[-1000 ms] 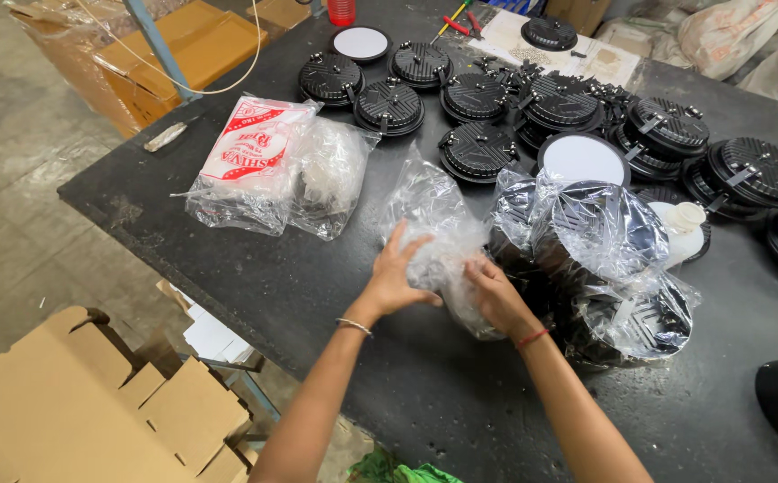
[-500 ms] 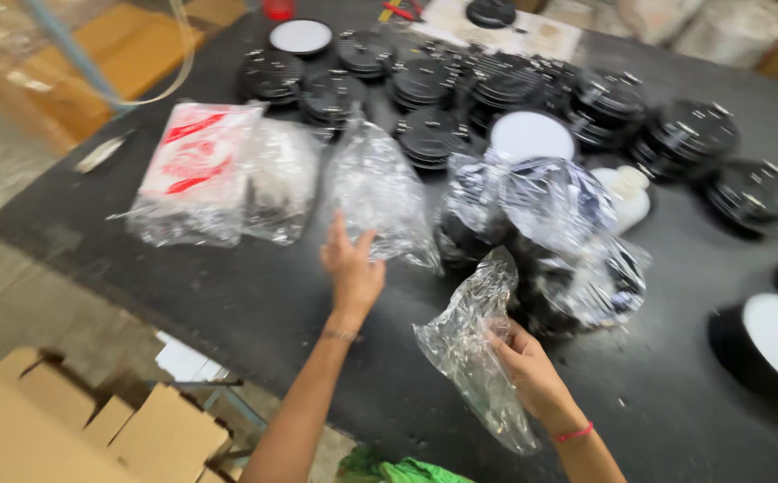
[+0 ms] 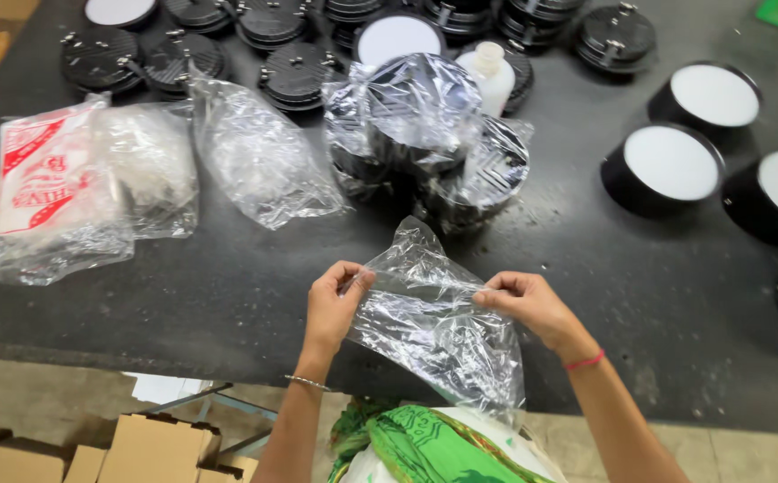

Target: The person wipes the white diffuser of several black cylindrical light fixtures with a cloth, then wraps each fixture individually in clear plastic wrap. The wrapped units are stacked on the table.

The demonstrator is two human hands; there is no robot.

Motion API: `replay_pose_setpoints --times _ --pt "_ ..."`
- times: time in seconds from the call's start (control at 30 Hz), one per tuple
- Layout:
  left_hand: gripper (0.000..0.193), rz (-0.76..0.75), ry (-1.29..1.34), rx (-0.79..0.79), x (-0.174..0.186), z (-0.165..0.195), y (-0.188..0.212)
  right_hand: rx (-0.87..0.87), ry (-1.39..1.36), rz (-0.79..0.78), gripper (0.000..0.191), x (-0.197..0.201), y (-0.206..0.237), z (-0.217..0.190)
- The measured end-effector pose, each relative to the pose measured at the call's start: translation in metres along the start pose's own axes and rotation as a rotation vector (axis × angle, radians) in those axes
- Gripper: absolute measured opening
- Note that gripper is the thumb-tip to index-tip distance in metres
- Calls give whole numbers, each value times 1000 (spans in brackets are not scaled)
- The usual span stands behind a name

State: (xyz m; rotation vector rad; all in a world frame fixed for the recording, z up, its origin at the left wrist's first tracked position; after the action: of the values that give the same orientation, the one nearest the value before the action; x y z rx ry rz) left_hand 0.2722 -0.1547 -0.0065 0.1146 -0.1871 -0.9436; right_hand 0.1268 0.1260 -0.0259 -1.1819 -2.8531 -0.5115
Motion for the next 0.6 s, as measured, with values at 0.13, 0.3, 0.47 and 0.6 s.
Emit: replay_pose_setpoints --times 0.13,0.3,0.47,0.6 --pt "20 -73 107 59 -26 -28 1 42 -159 22 28 36 30 1" --pt "26 -133 94 10 -66 -39 -1 -61 -450 21 36 73 73 36" --pt "31 -120 91 56 -118 -40 13 280 -280 561 29 157 108 60" --pt "41 -57 44 55 -158 -30 33 286 -420 739 18 207 146 85"
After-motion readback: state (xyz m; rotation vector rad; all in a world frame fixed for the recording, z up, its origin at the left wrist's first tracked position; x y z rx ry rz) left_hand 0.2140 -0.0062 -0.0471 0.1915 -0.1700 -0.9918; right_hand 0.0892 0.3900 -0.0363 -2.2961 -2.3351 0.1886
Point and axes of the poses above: each hand's wrist, its own y-axis away from the middle knuckle, its own x-axis out of the back of the hand, z = x × y, the point moved 6 cm from there along -y, towards the middle knuckle, and after that the axes turned 5 degrees about x, right-handed, at the moved point
